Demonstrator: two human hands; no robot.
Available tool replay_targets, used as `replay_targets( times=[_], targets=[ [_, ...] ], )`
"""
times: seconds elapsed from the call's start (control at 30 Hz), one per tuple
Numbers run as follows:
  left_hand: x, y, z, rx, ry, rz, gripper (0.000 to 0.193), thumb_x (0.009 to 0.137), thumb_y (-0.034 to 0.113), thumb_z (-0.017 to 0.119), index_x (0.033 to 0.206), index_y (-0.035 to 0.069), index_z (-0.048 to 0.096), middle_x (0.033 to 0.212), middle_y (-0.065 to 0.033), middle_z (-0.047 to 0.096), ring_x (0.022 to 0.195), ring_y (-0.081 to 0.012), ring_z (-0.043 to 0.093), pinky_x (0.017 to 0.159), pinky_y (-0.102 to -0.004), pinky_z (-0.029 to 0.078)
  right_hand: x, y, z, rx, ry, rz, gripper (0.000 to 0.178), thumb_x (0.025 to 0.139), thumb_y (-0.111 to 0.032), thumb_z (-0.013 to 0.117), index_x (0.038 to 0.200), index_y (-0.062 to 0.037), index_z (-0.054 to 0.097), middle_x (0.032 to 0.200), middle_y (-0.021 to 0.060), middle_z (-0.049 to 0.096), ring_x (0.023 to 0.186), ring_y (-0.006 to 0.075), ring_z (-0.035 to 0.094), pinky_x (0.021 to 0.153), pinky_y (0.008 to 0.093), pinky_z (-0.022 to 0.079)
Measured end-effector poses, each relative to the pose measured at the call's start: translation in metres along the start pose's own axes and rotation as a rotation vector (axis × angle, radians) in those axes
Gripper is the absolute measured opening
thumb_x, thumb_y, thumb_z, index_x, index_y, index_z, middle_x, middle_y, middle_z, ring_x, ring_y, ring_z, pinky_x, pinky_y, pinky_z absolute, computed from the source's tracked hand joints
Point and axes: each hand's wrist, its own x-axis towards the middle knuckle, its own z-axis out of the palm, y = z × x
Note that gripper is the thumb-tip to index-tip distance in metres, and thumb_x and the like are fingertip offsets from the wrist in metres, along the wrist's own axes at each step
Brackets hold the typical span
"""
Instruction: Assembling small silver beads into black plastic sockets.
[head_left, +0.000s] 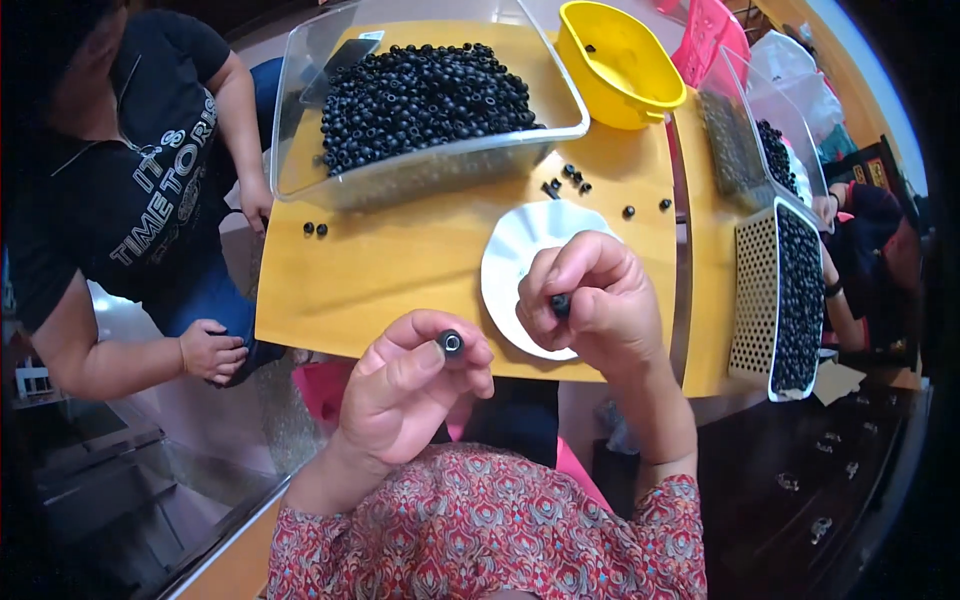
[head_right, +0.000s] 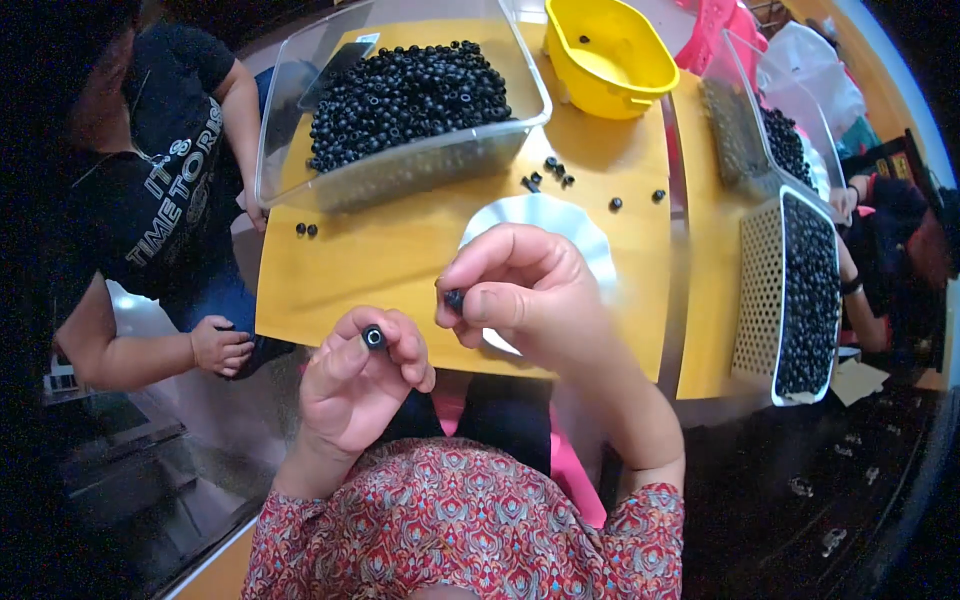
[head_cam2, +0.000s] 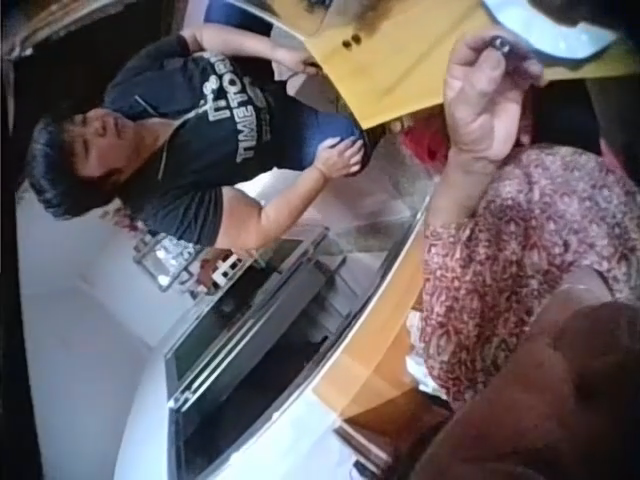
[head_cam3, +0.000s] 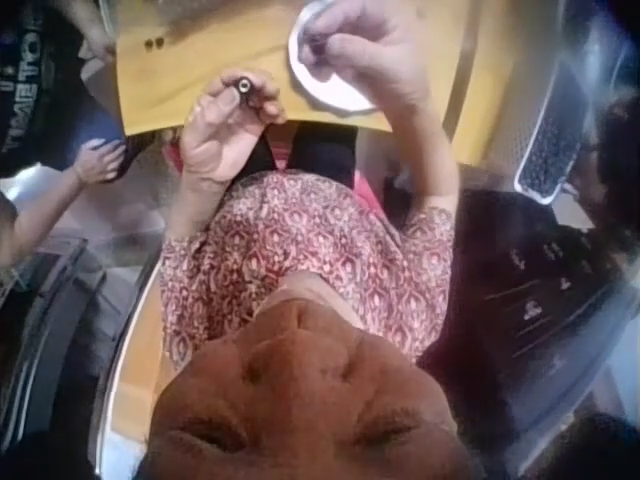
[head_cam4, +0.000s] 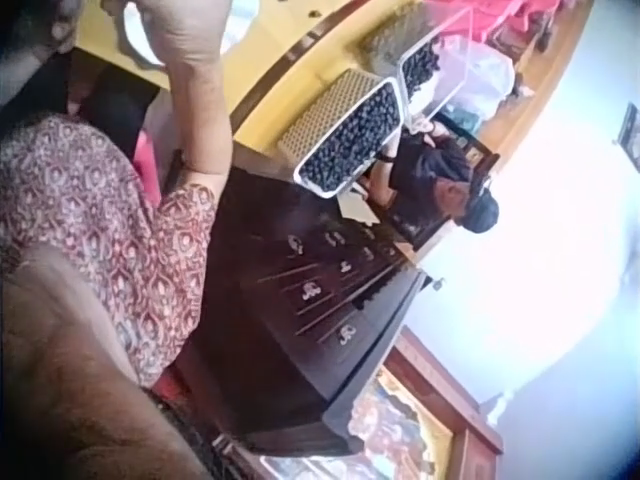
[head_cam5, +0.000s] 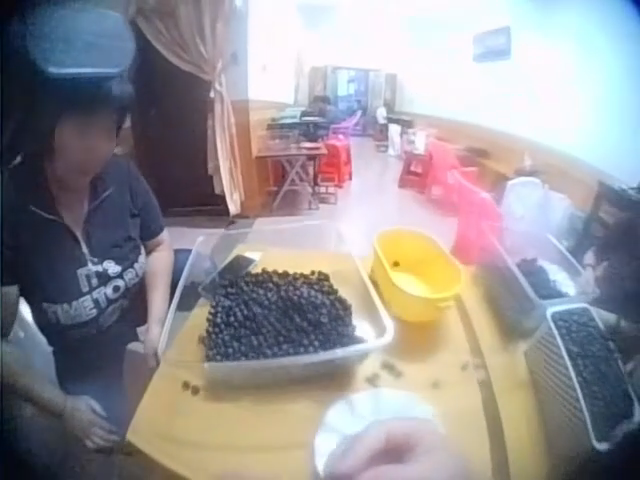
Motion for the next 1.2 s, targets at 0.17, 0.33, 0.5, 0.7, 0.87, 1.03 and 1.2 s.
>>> replay_targets(
  times=[0.17,0.33,0.5,0.7,0.87,1.03,1.2],
  targets=[
    [-0.02,-0.014,0.019,0.031,0.003,-0.023,0.026,0.09,0.02,0.057,0.106,0.0,0.057,0.095,-0.014,0.057,0.083,-0.0238,0.056,0.076,-0.0391,0.046,-0.035,0.021,0.009,0.029,0.052,-0.093,0.017,0.082,-0.007,0.068,0.096,0.0025,0.065,0.082,0.0114,0.064,0.072,0.0153,0.061,0.062,0.0244,0.05],
    [-0.029,-0.019,0.015,-0.04,-0.08,-0.044,0.022,0.092,0.01,0.055,0.111,-0.001,0.057,0.102,-0.0139,0.063,0.091,-0.0212,0.062,0.082,-0.0355,0.05,-0.054,0.022,0.022,-0.399,0.152,-0.229,0.023,0.083,-0.017,0.069,0.099,-0.0001,0.065,0.08,0.0125,0.059,0.063,0.0167,0.054,0.053,0.0265,0.043],
    [-0.039,-0.026,0.021,-0.012,-0.059,-0.038,0.022,0.092,0.01,0.056,0.11,-0.001,0.058,0.101,-0.0131,0.063,0.091,-0.02,0.062,0.082,-0.034,0.05,-0.07,0.01,0.046,-0.772,0.218,-0.307,0.025,0.073,-0.008,0.076,0.093,0.0029,0.063,0.082,0.0138,0.061,0.07,0.0198,0.06,0.06,0.0289,0.05],
    [-0.041,-0.03,0.022,0.089,-0.018,0.029,0.022,0.091,0.009,0.058,0.11,-0.002,0.058,0.1,-0.0122,0.064,0.091,-0.0181,0.062,0.081,-0.0319,0.05,-0.075,0.008,0.043,-1.059,0.019,-0.524,0.028,0.064,-0.003,0.081,0.083,0.0006,0.061,0.08,0.0129,0.063,0.069,0.0221,0.063,0.059,0.0298,0.05],
    [-0.042,-0.03,0.021,0.146,-0.036,0.052,0.021,0.09,0.006,0.057,0.109,-0.002,0.058,0.101,-0.011,0.064,0.091,-0.0168,0.061,0.082,-0.0312,0.05,-0.07,0.009,0.048,-1.188,-0.052,-0.504,0.03,0.064,-0.007,0.081,0.086,0.0007,0.062,0.079,0.0126,0.064,0.068,0.0218,0.064,0.057,0.0289,0.05],
    [-0.042,-0.034,0.019,0.127,-0.001,0.019,0.021,0.09,0.005,0.056,0.11,-0.002,0.058,0.101,-0.0105,0.064,0.092,-0.0166,0.061,0.082,-0.0308,0.05,-0.068,0.011,0.047,-1.233,-0.014,-0.466,0.03,0.063,-0.008,0.082,0.086,0.0006,0.065,0.08,0.0121,0.064,0.069,0.0212,0.064,0.057,0.0278,0.049],
    [-0.039,-0.036,0.014,0.051,0.012,-0.031,0.021,0.091,0.003,0.055,0.111,-0.002,0.057,0.101,-0.0105,0.064,0.092,-0.0162,0.062,0.082,-0.0298,0.05,-0.062,0.012,0.04,-1.211,-0.065,-0.423,0.027,0.064,-0.01,0.082,0.083,0.0004,0.066,0.079,0.0111,0.064,0.068,0.0198,0.063,0.056,0.0269,0.047]
  ],
)
